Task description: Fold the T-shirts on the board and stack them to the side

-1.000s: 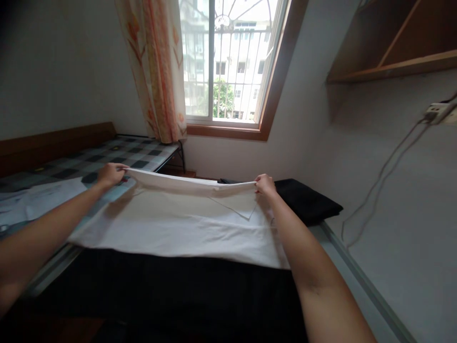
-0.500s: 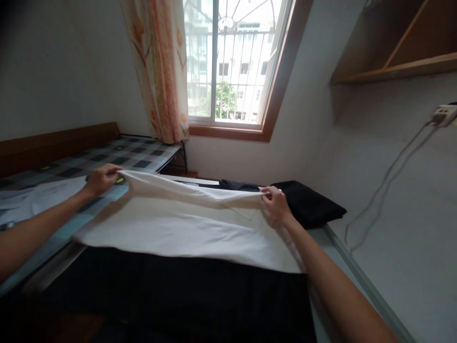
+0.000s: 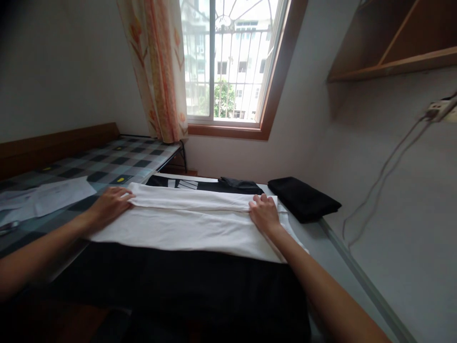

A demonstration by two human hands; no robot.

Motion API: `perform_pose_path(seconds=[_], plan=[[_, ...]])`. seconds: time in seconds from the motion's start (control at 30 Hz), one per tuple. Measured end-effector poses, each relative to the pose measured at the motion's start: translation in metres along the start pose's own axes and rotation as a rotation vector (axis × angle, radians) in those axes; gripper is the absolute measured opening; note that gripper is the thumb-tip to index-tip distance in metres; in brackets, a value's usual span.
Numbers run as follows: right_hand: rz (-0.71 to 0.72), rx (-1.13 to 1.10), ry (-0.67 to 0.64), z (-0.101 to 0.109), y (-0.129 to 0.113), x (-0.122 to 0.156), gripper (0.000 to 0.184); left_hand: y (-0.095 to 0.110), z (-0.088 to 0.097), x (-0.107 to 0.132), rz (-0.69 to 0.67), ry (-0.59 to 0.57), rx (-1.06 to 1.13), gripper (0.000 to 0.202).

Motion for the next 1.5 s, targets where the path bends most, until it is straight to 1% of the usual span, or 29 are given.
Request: perform_pose_path(seconds=[0.07,0.17,0.3,0.4,0.5,0.6,0.67,0.77,0.83,0.93,1.0,1.13,1.23,1.3,1.37,1.43,1.5], plan=[[0.068,-0.008,0.043,0.004,-0.010,-0.001,0.022,0.017,-0.004,-0.003,-0.050,-0.016,0.011,0.024],[0.127,-0.042,0.079,0.004,-0.020,-0.002,0.024,0.044,-0.011,-0.009,-0.127,-0.034,-0.009,0.027],[0.189,-0.087,0.077,0.002,-0.034,-0.009,0.024,0.086,-0.018,-0.021,-0.207,-0.001,-0.016,0.030],[0.188,-0.117,0.032,-0.004,-0.043,-0.017,0.026,0.125,-0.020,-0.033,-0.265,0.079,-0.006,0.028],[0.140,-0.147,0.005,-0.009,-0.045,-0.021,0.028,0.171,-0.023,-0.045,-0.383,0.134,-0.037,0.029],[0.071,-0.196,0.011,-0.012,-0.034,-0.016,0.027,0.217,-0.028,-0.056,-0.482,0.121,-0.108,0.026],[-0.003,-0.248,0.009,-0.016,-0.018,-0.009,0.026,0.242,-0.029,-0.063,-0.511,0.107,-0.135,0.024],[-0.123,-0.324,0.002,-0.025,0.013,0.006,0.024,0.273,-0.030,-0.074,-0.508,0.099,-0.112,0.019],[-0.177,-0.337,-0.011,-0.032,0.032,0.016,0.024,0.287,-0.033,-0.081,-0.483,0.095,-0.078,0.017],[-0.235,-0.280,-0.038,-0.041,0.054,0.026,0.027,0.301,-0.042,-0.088,-0.442,0.078,-0.031,0.016],[-0.272,-0.223,-0.039,-0.043,0.063,0.030,0.028,0.306,-0.049,-0.090,-0.424,0.070,-0.019,0.016],[-0.293,-0.170,-0.018,-0.044,0.067,0.031,0.025,0.302,-0.055,-0.090,-0.400,0.102,-0.012,0.015],[-0.290,-0.178,0.009,-0.044,0.066,0.032,0.019,0.294,-0.056,-0.089,-0.386,0.088,0.003,0.015],[-0.306,-0.211,0.055,-0.043,0.068,0.033,0.016,0.290,-0.056,-0.090,-0.383,0.062,0.015,0.020],[-0.335,-0.273,0.125,-0.043,0.073,0.034,0.014,0.288,-0.056,-0.090,-0.385,0.047,0.033,0.029],[-0.369,-0.385,0.189,-0.044,0.080,0.035,0.014,0.286,-0.056,-0.091,-0.390,0.047,0.062,0.036],[-0.390,-0.541,0.226,-0.047,0.087,0.035,0.015,0.284,-0.056,-0.091,-0.393,0.069,0.109,0.036]])
Point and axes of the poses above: each hand's wrist, its own x-axis away from the middle knuckle, its own z-axis out of the back of the hand, y = z × x, the point moved 6 cm from there along -x, towards the middle knuckle, and after that the axes turned 10 degrees about x, right-handed, at the moved point
